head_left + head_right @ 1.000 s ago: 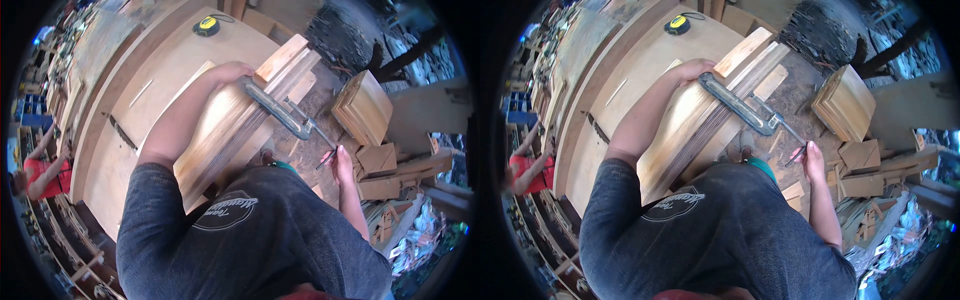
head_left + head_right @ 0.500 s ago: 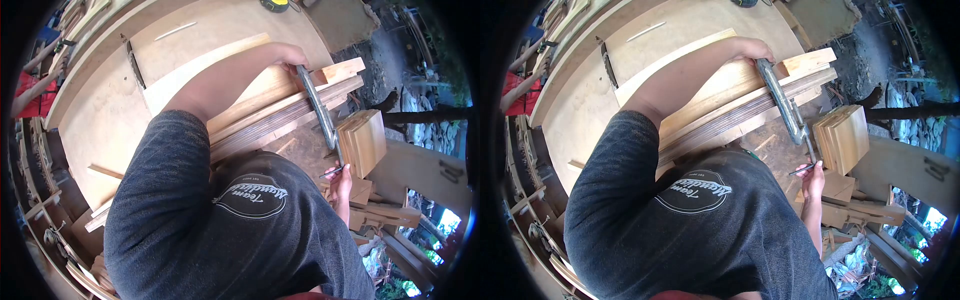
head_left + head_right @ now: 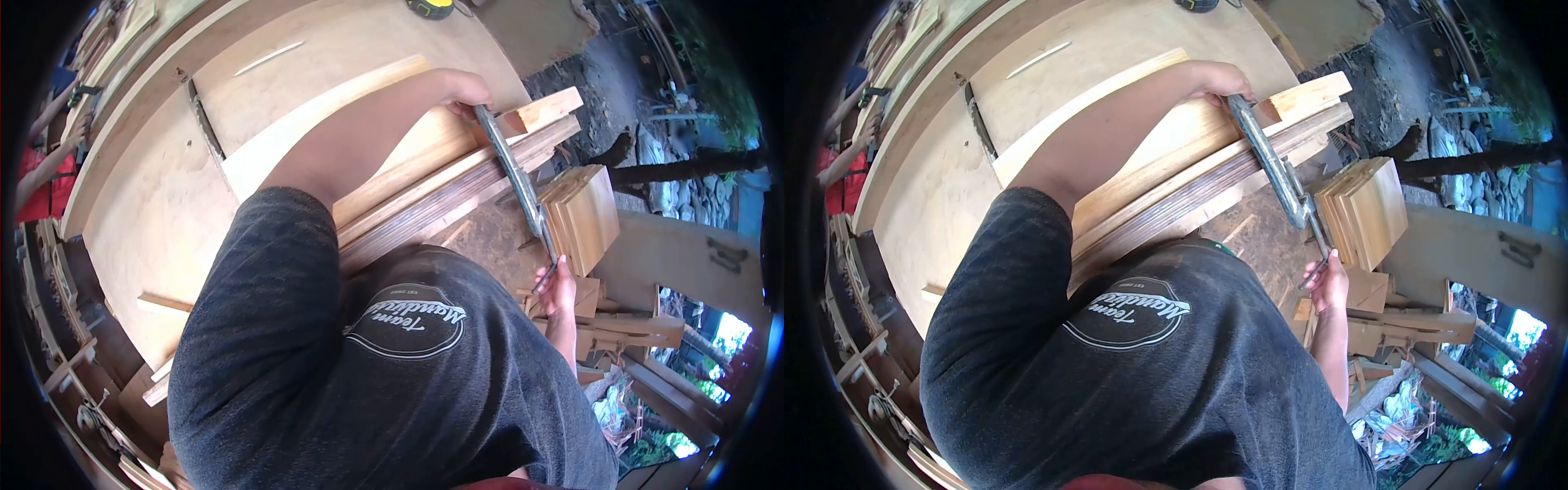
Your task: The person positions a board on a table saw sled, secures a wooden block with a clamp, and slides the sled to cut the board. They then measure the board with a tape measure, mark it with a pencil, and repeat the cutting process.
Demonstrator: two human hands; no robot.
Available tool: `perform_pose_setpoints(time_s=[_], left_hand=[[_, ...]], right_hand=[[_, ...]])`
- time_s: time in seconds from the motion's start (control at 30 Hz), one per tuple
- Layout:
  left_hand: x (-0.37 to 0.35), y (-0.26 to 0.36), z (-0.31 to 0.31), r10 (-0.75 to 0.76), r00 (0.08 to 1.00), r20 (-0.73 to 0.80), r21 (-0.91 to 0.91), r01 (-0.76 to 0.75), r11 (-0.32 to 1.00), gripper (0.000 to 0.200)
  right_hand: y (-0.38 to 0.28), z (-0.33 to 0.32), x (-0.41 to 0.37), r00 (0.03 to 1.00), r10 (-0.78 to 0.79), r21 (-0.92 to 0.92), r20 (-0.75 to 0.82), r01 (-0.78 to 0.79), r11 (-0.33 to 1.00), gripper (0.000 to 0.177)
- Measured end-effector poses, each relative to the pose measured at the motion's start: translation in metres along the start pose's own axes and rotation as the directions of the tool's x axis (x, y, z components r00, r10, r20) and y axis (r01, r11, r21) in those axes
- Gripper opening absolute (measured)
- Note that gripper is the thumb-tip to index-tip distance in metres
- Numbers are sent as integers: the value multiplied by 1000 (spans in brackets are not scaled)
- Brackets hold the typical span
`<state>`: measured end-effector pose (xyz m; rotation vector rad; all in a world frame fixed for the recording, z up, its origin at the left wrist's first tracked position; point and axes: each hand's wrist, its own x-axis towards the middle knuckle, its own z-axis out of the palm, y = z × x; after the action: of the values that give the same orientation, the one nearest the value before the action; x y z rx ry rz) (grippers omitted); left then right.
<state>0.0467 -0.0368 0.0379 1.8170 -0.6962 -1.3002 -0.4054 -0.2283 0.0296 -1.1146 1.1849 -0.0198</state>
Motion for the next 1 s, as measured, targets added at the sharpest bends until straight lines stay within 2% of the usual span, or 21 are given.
perform_pose_setpoints(time_s=[0.03, 0.07, 0.1, 0.13, 0.17, 0.2, 0.23, 0.27, 0.33, 0.37, 0.43, 0.53, 0.57, 0.6, 0.67, 0.73, 0.8, 0.87, 0.93, 0.97, 1.0], left_hand=[[0, 1, 1, -1, 1000, -14, 10, 1, 1000, 24], [0, 2, 0, 5, 1000, -4, 17, -5, 1000, 24], [-5, 5, -1, -1, 1000, 5, 16, 1, 1000, 23], [-8, 5, 0, -8, 1000, 17, 15, 8, 1000, 23], [-7, 3, 0, -4, 999, 32, 23, 3, 1000, 23], [-3, 1, 0, -10, 1000, 15, 16, 10, 1000, 23], [0, 1, 1, -14, 1000, 0, 13, 14, 1000, 23], [3, 0, 0, -6, 1000, 19, 31, 5, 1000, 23], [4, -3, -1, 5, 1000, 31, 1, -5, 1000, 23], [6, -4, 0, 9, 999, 43, 20, -10, 1000, 23], [7, -7, 1, 32, 999, 7, -60, -31, 998, 22], [-1, -2, 0, 19, 1000, 19, -68, -18, 998, 21], [-2, -2, -3, 67, 995, 78, -75, -61, 995, 22], [-2, -1, -4, 62, 996, 71, -58, -58, 997, 22], [-4, 0, -3, 52, 997, 52, -52, -50, 997, 27], [14, -16, -9, 69, 994, 86, -89, -61, 994, 36], [15, -16, -11, 48, 993, 109, -112, -35, 993, 42], [8, -14, -6, 15, 995, 99, -115, -3, 993, 36], [-11, 5, 1, -21, 996, 82, -160, 34, 987, 40], [-12, 5, 1, -10, 997, 79, -175, 24, 984, 41], [-15, 9, 2, -18, 997, 69, -166, 29, 986, 41]], right_hand=[[7, -3, -1, 1000, -2, 9, -11, 2, 1000, 42], [16, -4, -2, 904, -424, -328, -52, 385, 863, 38], [22, -2, -4, 654, -755, -620, 54, 615, 488, 40], [13, 7, -20, 654, -755, -622, 40, 608, 494, 40], [-3, 13, -38, 570, -768, -766, 292, 620, 169, 52], [-12, 19, -51, 506, -682, -790, 529, 586, -178, 65], [-12, 23, -51, 512, -644, -787, 568, 567, -243, 67], [-11, 32, -50, 519, -658, -801, 545, 553, -228, 67], [-10, 47, -45, 453, -580, -728, 677, 525, -440, 40], [-8, 44, -35, 456, -596, -742, 661, 517, -427, 40], [-1, 38, -14, 335, -707, -709, 623, 623, -330, 35], [2, 36, -8, 254, -778, -642, 574, 730, -235, 40], [2, 36, -4, 188, -806, -616, 561, 746, -255, 38], [3, 36, -3, 178, -814, -610, 552, 752, -249, 38], [8, 39, -4, 352, -872, -551, 341, 826, 118, 36], [2, 39, -4, 353, -880, -539, 317, 831, 138, 33], [-3, 37, 1, 451, -853, -400, 265, 856, 328, 27], [-6, 29, 9, 436, -848, -377, 301, 871, 314, 26], [-8, 26, 15, 677, -682, -196, 275, 734, 650, 28], [-10, 27, 16, 707, -658, -82, 259, 695, 715, 33], [-15, 25, 19, 703, -660, -67, 264, 696, 715, 33]])
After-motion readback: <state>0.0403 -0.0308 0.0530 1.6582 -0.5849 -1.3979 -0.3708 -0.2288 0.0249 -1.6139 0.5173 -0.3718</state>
